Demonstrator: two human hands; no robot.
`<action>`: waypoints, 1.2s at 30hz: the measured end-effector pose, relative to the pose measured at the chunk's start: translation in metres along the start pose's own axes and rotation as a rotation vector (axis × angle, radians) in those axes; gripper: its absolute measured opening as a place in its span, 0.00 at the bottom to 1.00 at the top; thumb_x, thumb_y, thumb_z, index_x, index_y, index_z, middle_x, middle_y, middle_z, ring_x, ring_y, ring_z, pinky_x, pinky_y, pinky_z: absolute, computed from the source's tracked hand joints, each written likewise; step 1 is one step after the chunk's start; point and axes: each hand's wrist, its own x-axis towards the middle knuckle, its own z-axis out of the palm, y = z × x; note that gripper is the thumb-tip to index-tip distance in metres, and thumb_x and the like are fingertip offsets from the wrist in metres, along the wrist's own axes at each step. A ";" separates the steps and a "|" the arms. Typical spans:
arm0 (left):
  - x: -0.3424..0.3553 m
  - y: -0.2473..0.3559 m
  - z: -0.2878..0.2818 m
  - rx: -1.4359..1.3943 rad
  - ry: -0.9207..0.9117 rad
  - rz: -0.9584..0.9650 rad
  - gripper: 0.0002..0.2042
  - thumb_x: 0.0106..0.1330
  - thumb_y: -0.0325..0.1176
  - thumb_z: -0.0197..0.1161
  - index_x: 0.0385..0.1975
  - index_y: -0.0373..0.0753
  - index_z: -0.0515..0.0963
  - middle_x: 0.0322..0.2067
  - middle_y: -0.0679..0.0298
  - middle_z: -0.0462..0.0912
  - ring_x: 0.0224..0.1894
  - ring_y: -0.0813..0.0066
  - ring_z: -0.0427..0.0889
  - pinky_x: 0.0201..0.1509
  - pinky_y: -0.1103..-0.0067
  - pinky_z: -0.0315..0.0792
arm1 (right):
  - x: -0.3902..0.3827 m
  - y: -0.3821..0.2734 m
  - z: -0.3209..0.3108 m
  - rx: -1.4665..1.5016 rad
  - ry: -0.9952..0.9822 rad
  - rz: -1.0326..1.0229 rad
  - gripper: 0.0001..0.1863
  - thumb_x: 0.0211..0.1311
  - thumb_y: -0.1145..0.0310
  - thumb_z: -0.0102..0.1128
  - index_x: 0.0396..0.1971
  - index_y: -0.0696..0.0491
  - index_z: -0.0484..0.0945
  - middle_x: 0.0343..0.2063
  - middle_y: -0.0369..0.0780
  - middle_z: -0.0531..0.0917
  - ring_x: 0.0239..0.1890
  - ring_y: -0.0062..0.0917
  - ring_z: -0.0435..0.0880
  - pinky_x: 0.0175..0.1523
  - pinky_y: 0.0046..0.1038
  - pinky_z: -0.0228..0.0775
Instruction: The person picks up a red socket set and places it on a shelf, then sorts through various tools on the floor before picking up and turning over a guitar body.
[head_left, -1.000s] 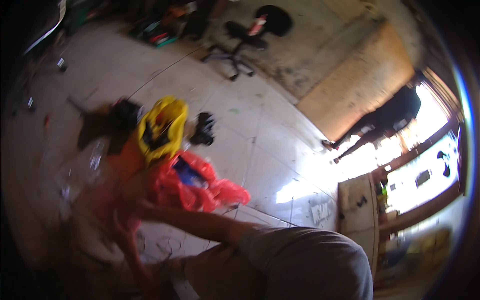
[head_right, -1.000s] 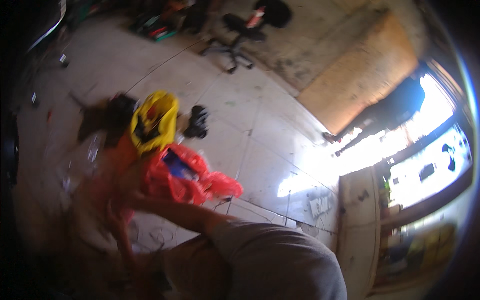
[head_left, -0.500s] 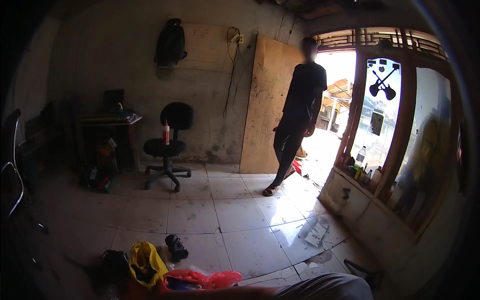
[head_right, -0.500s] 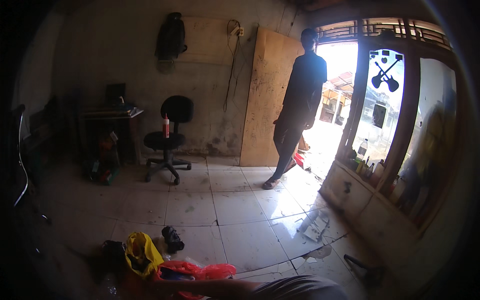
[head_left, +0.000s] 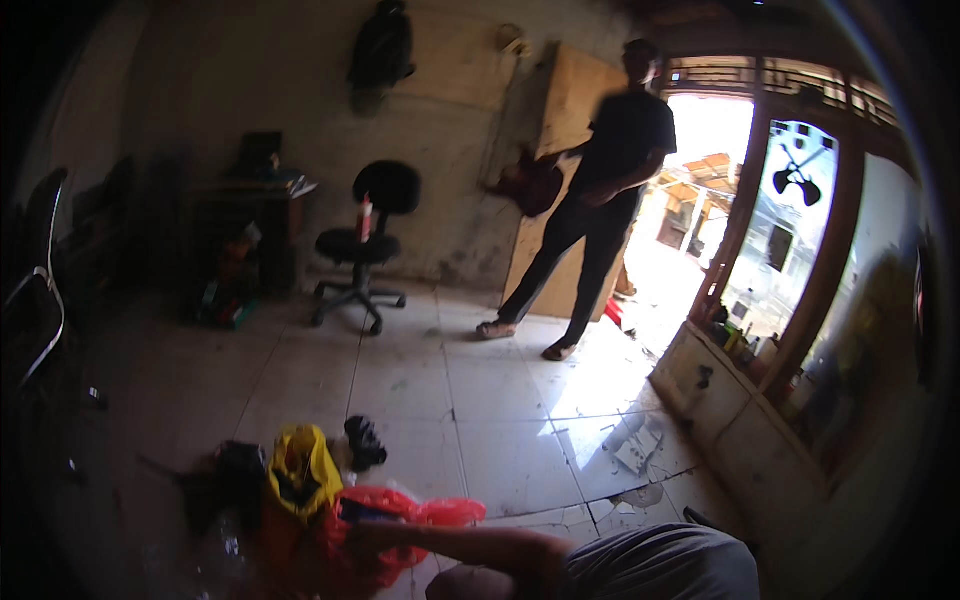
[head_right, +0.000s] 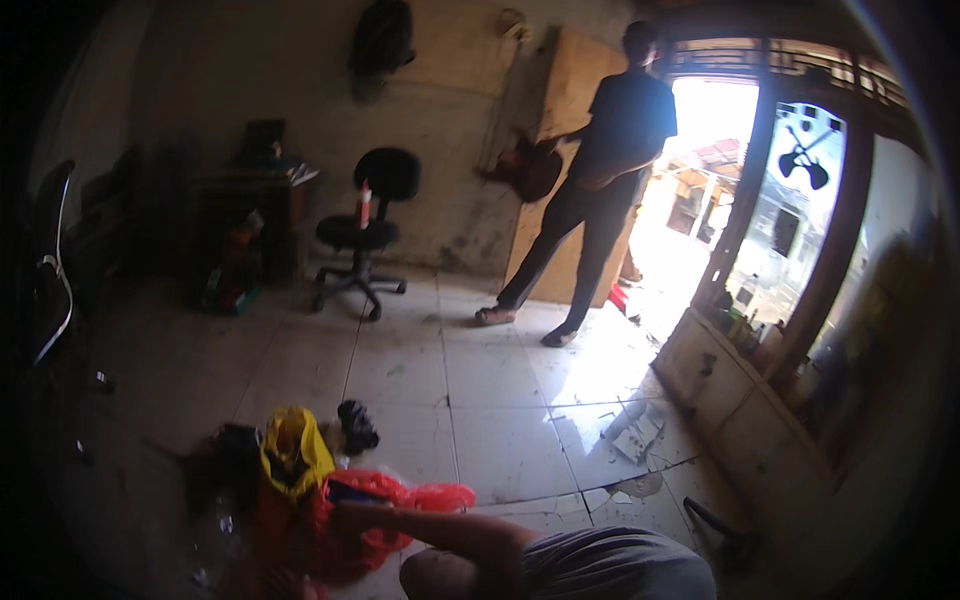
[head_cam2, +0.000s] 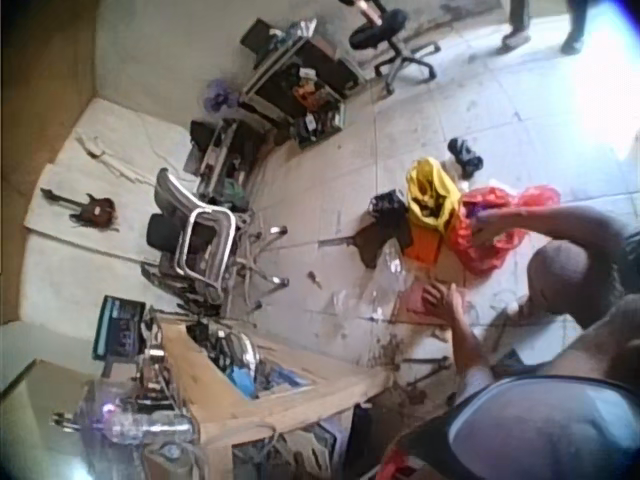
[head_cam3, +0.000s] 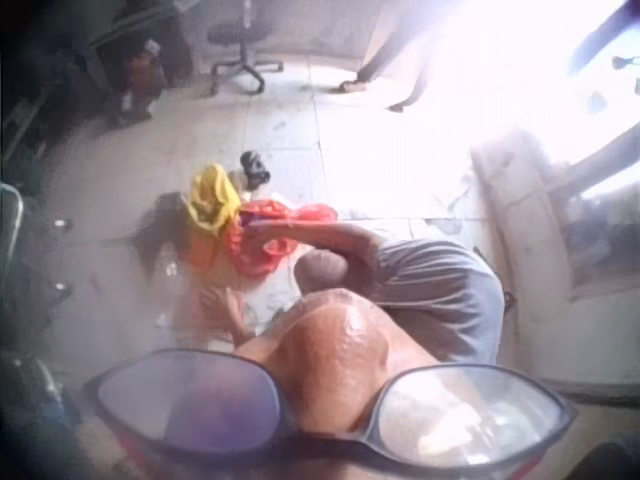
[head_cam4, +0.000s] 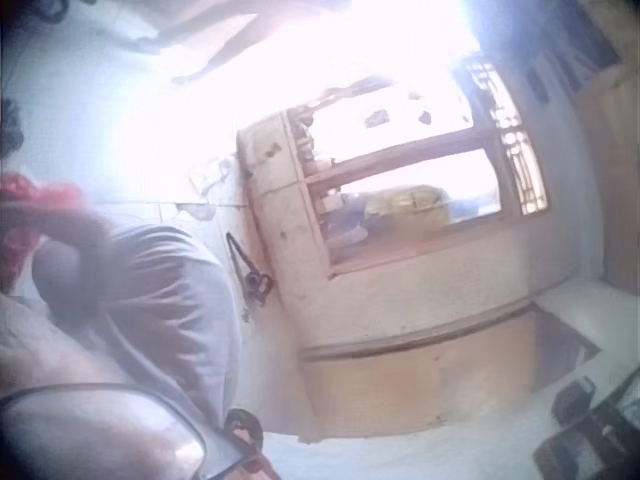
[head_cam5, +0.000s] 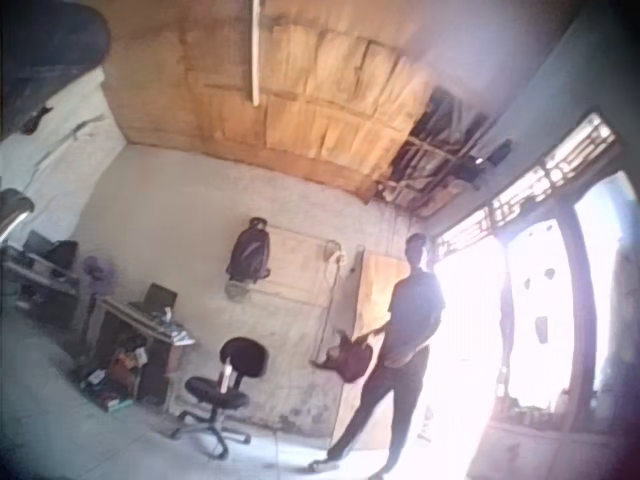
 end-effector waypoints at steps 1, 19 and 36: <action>0.004 -0.001 0.010 -0.087 -0.016 -0.018 0.37 0.71 0.47 0.59 0.75 0.39 0.55 0.75 0.50 0.55 0.76 0.51 0.53 0.79 0.63 0.47 | 0.002 0.004 0.004 -0.004 -0.020 0.002 0.14 0.69 0.62 0.55 0.41 0.57 0.83 0.30 0.35 0.83 0.31 0.21 0.80 0.35 0.29 0.75; -0.015 -0.002 -0.018 -0.099 0.542 -0.304 0.57 0.36 0.58 0.83 0.71 0.46 0.63 0.73 0.44 0.53 0.73 0.42 0.57 0.73 0.48 0.56 | 0.169 0.089 0.106 -0.532 -0.095 -0.295 0.15 0.64 0.62 0.61 0.39 0.60 0.81 0.27 0.50 0.83 0.32 0.14 0.76 0.35 0.35 0.72; -0.006 -0.005 0.020 -0.229 0.782 -0.369 0.39 0.47 0.38 0.73 0.65 0.52 0.72 0.67 0.56 0.69 0.67 0.40 0.65 0.70 0.52 0.64 | 0.181 0.118 0.148 -0.839 -0.079 -0.246 0.22 0.59 0.57 0.69 0.44 0.60 0.84 0.38 0.46 0.88 0.40 0.30 0.87 0.48 0.33 0.78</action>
